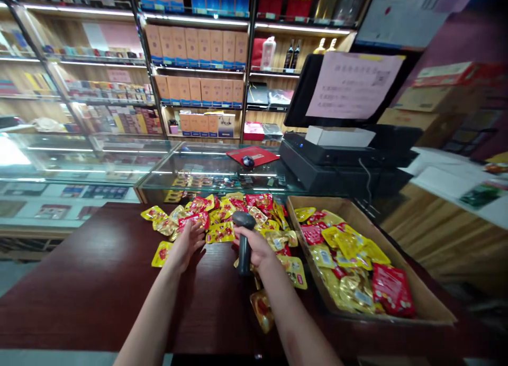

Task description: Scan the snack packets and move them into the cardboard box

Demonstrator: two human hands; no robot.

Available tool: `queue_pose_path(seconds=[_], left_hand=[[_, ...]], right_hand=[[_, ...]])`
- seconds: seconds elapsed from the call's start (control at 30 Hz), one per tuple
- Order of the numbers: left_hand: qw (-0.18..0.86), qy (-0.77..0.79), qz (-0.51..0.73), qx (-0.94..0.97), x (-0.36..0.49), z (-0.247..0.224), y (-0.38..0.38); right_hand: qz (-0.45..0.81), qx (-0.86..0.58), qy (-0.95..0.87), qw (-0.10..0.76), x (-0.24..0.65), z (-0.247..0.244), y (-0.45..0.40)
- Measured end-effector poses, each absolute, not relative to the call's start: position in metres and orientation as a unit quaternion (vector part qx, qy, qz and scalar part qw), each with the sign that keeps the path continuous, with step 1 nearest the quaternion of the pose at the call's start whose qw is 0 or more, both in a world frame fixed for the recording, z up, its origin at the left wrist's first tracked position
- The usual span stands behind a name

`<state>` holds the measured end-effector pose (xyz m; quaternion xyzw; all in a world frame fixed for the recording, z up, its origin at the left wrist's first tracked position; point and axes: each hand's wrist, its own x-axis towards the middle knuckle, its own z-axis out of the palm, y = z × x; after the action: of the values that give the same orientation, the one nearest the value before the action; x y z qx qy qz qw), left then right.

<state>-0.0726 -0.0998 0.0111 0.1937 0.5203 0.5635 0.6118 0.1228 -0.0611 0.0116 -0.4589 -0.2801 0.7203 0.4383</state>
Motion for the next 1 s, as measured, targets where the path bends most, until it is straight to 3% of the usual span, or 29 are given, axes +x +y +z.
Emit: queue_pose_path(seconds=[0.37, 0.77, 1.0], left_hand=[[0.560, 0.566, 0.555, 0.241, -0.054, -0.004, -0.089], [0.385, 0.492, 0.724, 0.292, -0.028, 0.009, -0.084], [0.546, 0.391, 0.714, 0.199, -0.008, 0.031, -0.071]], right_hand=[[0.699, -0.495, -0.293, 0.424, 0.110, 0.001, -0.038], [0.667, -0.408, -0.298, 0.548, 0.121, 0.020, -0.069], [0.547, -0.402, -0.387, 0.624, 0.132, 0.043, -0.095]])
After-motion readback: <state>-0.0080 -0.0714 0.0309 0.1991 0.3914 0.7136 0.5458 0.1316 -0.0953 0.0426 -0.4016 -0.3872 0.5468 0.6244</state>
